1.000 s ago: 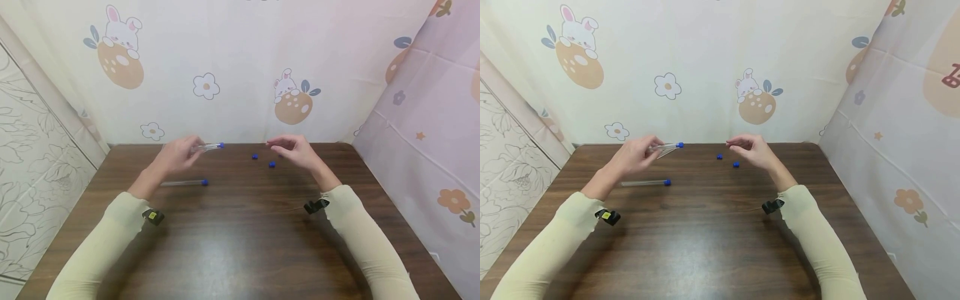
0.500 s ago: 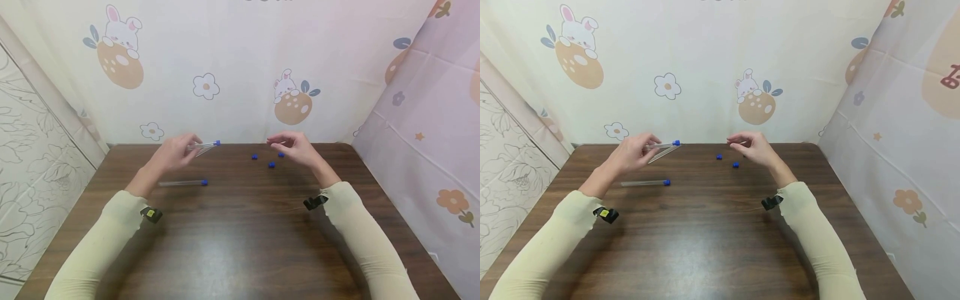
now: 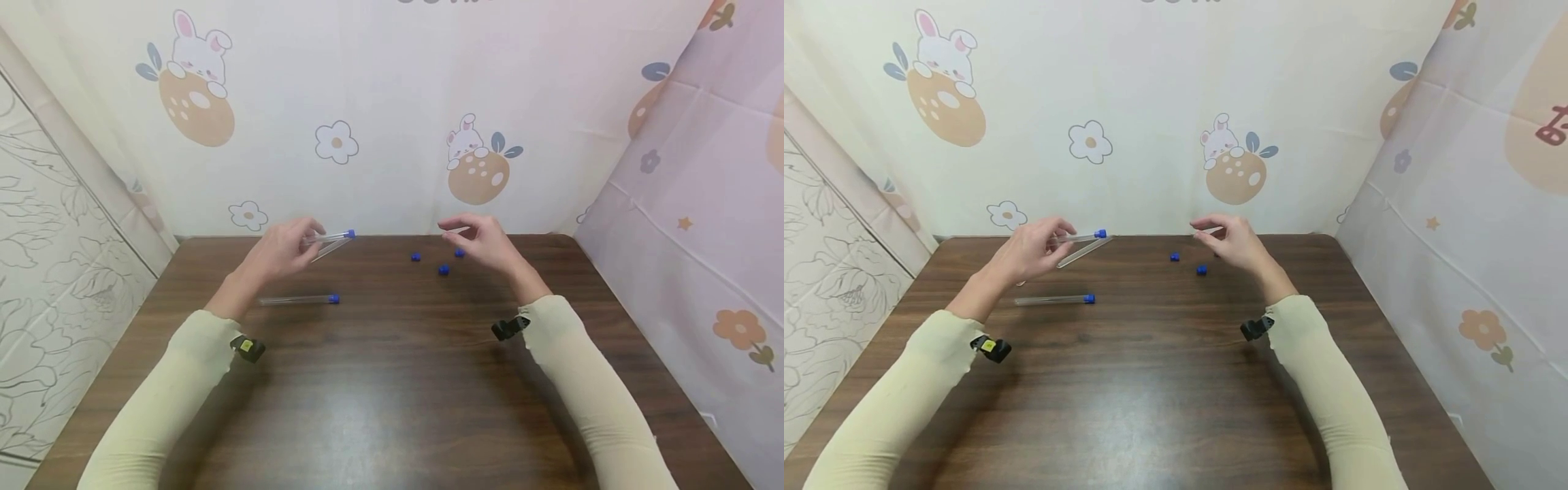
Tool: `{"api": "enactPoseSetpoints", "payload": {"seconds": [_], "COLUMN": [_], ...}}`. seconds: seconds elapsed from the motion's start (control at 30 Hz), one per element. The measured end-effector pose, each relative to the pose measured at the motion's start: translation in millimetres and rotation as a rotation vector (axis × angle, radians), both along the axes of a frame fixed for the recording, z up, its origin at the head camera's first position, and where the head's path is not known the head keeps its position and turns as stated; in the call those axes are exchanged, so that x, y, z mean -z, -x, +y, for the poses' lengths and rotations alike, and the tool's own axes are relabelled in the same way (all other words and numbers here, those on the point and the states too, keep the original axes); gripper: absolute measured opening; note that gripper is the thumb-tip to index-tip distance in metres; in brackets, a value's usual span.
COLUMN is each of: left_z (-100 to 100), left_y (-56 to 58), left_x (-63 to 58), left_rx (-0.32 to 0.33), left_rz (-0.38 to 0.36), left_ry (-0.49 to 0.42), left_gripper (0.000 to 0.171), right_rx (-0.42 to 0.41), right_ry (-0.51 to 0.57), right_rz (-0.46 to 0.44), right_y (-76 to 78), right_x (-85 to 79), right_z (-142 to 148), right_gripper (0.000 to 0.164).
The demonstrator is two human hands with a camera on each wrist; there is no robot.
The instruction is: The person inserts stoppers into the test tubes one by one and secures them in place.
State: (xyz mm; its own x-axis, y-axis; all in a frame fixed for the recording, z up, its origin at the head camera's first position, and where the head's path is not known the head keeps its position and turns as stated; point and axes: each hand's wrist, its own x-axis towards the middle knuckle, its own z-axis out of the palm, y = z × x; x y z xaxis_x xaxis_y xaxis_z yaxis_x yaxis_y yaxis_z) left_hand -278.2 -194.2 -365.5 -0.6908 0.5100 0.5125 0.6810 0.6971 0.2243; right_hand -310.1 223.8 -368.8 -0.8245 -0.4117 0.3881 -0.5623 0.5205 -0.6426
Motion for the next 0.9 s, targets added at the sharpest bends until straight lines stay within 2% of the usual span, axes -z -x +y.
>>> {"api": "enactPoseSetpoints", "payload": {"seconds": [0.2, 0.47, 0.67, 0.9], "left_z": [-1, -3, -4, -5], "left_y": [3.0, 4.4, 4.9, 2.9], "left_x": [4.1, 12.0, 18.3, 23.9], "left_rx": [0.005, -0.023, -0.049, -0.077], "left_rz": [0.000, -0.047, -0.097, -0.119], "left_ry": [-0.005, -0.008, 0.007, 0.012], "left_gripper": [0.020, 0.021, 0.020, 0.018], "right_rx": [-0.006, 0.001, 0.011, 0.031], "right_ry": [-0.010, -0.028, -0.116, -0.142], "right_rz": [0.024, 0.047, 0.095, 0.066], "right_y": [3.6, 5.5, 7.1, 9.1], "right_x": [4.9, 13.2, 21.3, 27.1], "right_z": [2, 2, 2, 4], "right_gripper": [0.023, 0.023, 0.025, 0.028]}}
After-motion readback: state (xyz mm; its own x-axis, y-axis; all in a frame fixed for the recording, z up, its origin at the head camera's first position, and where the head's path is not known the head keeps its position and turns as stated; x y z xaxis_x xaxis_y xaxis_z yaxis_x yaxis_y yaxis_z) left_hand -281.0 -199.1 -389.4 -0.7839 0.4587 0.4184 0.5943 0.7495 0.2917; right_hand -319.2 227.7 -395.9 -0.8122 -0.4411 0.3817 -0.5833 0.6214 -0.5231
